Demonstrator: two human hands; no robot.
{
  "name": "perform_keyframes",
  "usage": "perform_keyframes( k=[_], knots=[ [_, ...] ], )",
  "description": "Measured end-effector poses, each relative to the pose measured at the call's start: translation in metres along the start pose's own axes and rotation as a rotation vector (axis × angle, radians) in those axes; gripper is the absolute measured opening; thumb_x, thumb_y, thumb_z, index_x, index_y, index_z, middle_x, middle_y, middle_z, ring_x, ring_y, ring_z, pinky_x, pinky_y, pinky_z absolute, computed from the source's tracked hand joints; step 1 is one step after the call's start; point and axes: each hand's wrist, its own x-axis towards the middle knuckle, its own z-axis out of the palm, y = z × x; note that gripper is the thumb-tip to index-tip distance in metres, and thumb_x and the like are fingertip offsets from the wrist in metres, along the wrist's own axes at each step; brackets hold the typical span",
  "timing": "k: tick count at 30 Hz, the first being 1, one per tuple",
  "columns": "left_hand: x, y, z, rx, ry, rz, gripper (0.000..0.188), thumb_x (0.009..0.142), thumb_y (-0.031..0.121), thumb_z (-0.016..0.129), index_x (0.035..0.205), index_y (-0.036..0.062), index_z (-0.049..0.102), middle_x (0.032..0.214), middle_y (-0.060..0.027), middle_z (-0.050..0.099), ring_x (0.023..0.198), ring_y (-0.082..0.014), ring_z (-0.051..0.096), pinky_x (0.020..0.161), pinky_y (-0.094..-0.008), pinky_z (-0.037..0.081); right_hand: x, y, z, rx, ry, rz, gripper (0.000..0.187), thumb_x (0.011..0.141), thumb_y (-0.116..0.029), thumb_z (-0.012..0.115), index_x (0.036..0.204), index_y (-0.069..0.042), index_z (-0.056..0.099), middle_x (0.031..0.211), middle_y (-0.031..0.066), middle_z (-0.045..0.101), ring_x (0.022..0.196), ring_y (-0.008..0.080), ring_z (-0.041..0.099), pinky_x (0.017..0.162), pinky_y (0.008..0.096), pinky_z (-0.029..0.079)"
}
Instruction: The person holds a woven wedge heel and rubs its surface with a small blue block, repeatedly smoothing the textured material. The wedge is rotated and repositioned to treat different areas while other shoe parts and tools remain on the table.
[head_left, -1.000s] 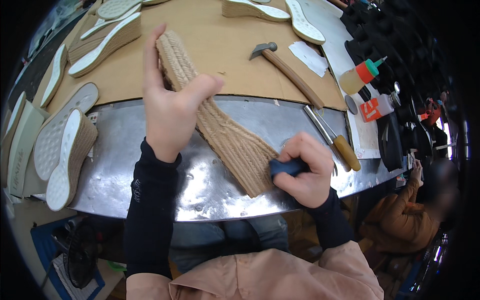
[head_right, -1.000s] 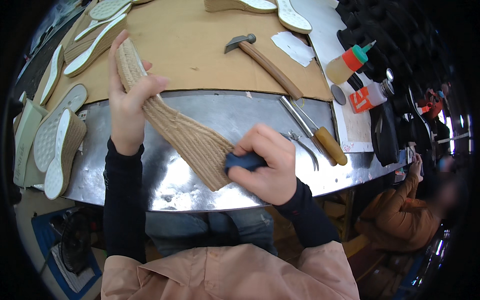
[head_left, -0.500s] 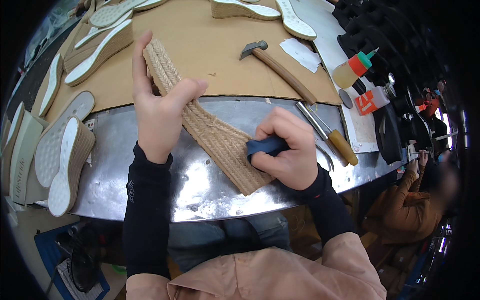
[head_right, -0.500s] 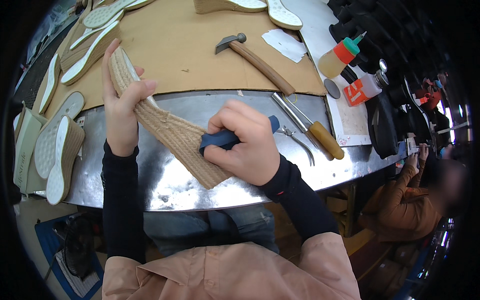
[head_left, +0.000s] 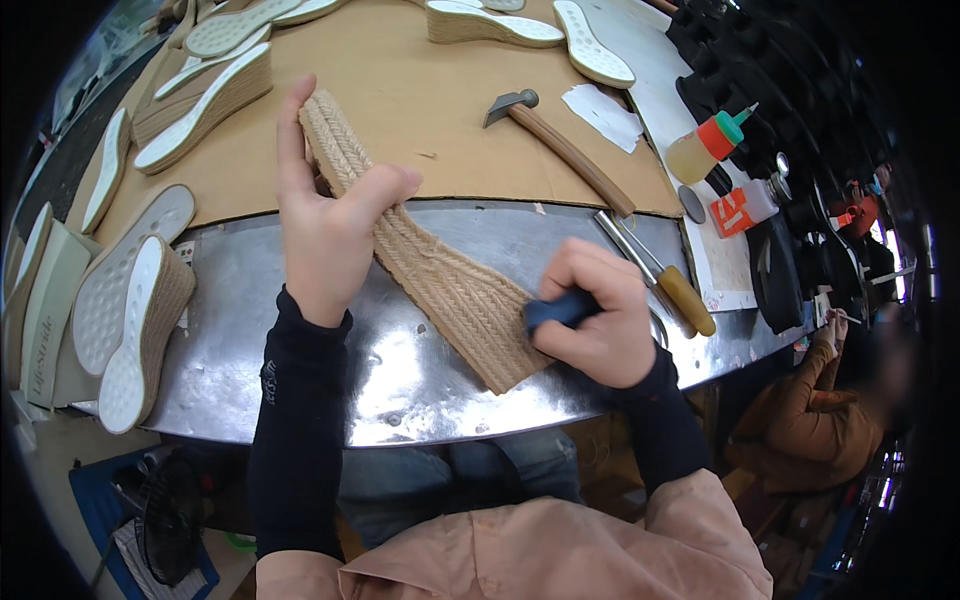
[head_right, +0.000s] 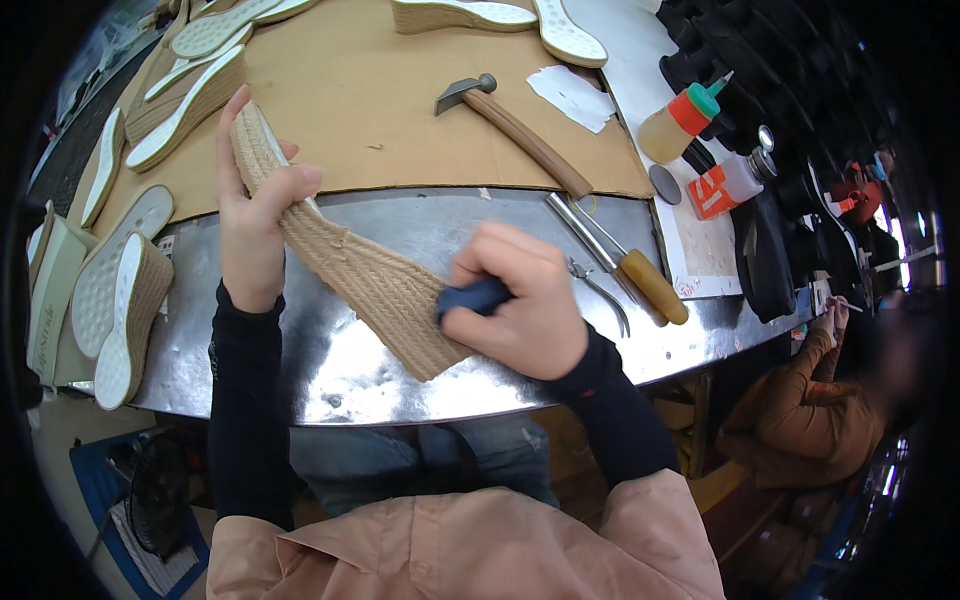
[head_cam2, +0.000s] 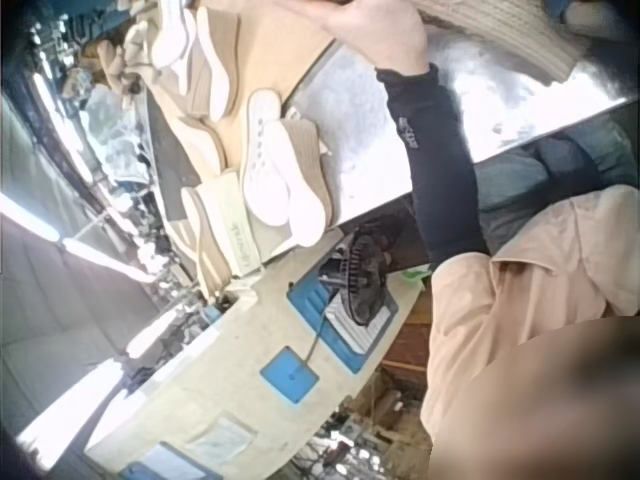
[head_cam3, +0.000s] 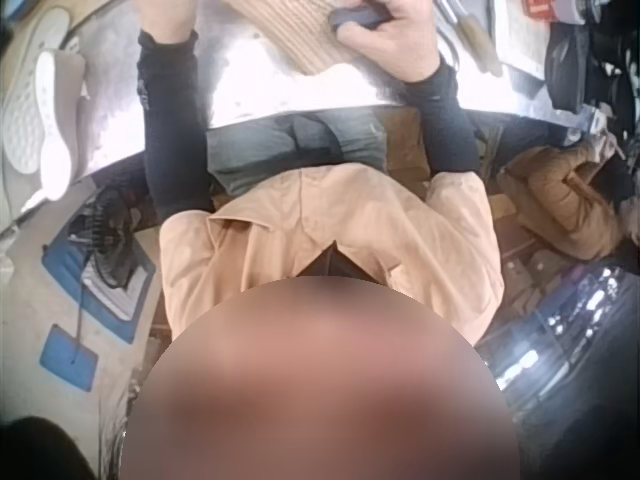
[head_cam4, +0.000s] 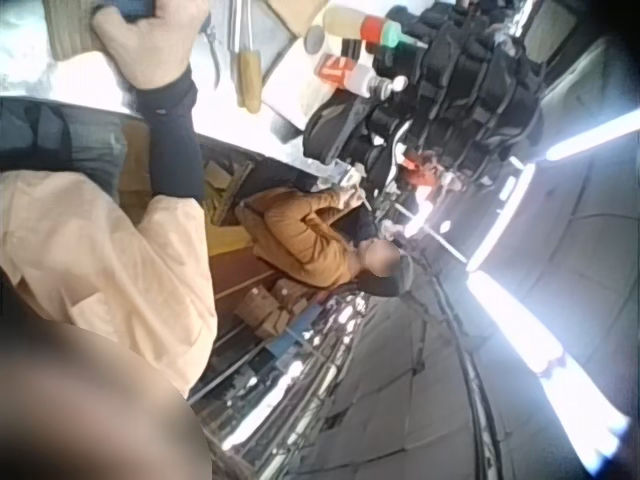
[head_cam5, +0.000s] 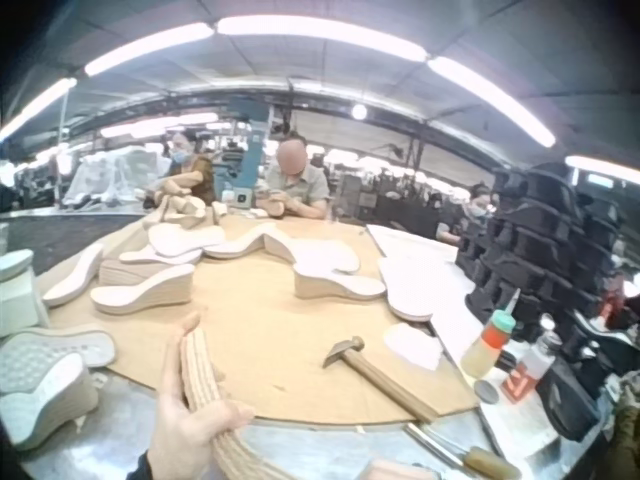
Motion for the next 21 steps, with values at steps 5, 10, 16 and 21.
perform_keyframes(
  k=[5, 10, 16, 21],
  knots=[
    [-0.0026, -0.0005, 0.003, -0.001, 0.007, -0.013, 0.078, 0.071, -0.001, 0.063, 0.14, 0.0008, 0.027, 0.097, -0.0106, 0.055, 0.078, -0.0158, 0.059, 0.071, -0.0275, 0.05, -0.0048, -0.0029, -0.0025, 0.025, 0.024, 0.104, 0.018, 0.058, 0.0, 0.065, 0.069, -0.001, 0.051, 0.065, 0.0069, 0.049, 0.058, 0.0189, 0.048, 0.054, 0.0272, 0.038],
    [-0.0016, 0.0009, 0.0016, -0.018, 0.002, -0.001, 0.078, 0.07, -0.001, 0.063, 0.14, 0.0022, 0.027, 0.095, -0.0096, 0.054, 0.077, -0.0151, 0.058, 0.069, -0.027, 0.049, -0.0079, 0.0023, -0.0005, 0.056, 0.035, 0.005, 0.017, 0.059, -0.001, 0.065, 0.07, -0.001, 0.053, 0.066, 0.0083, 0.05, 0.058, 0.0208, 0.05, 0.054, 0.029, 0.039],
    [-0.0022, 0.0003, 0.0029, 0.018, 0.021, -0.001, 0.079, 0.07, 0.0, 0.064, 0.14, 0.003, 0.028, 0.093, -0.0084, 0.054, 0.074, -0.014, 0.056, 0.068, -0.0261, 0.049, -0.006, 0.0027, 0.0, 0.038, 0.013, 0.089, 0.016, 0.059, 0.002, 0.061, 0.069, -0.001, 0.049, 0.068, 0.0059, 0.048, 0.061, 0.0162, 0.048, 0.056, 0.0262, 0.036],
    [-0.0021, 0.0007, 0.0021, 0.009, 0.003, -0.003, 0.081, 0.068, 0.004, 0.066, 0.14, 0.0043, 0.029, 0.094, -0.0071, 0.049, 0.075, -0.0135, 0.055, 0.068, -0.0255, 0.048, -0.0057, 0.0, -0.0004, 0.126, 0.025, 0.039, 0.017, 0.06, 0.002, 0.062, 0.069, 0.0, 0.048, 0.069, 0.0061, 0.048, 0.062, 0.0154, 0.048, 0.056, 0.0252, 0.036]
  ],
)
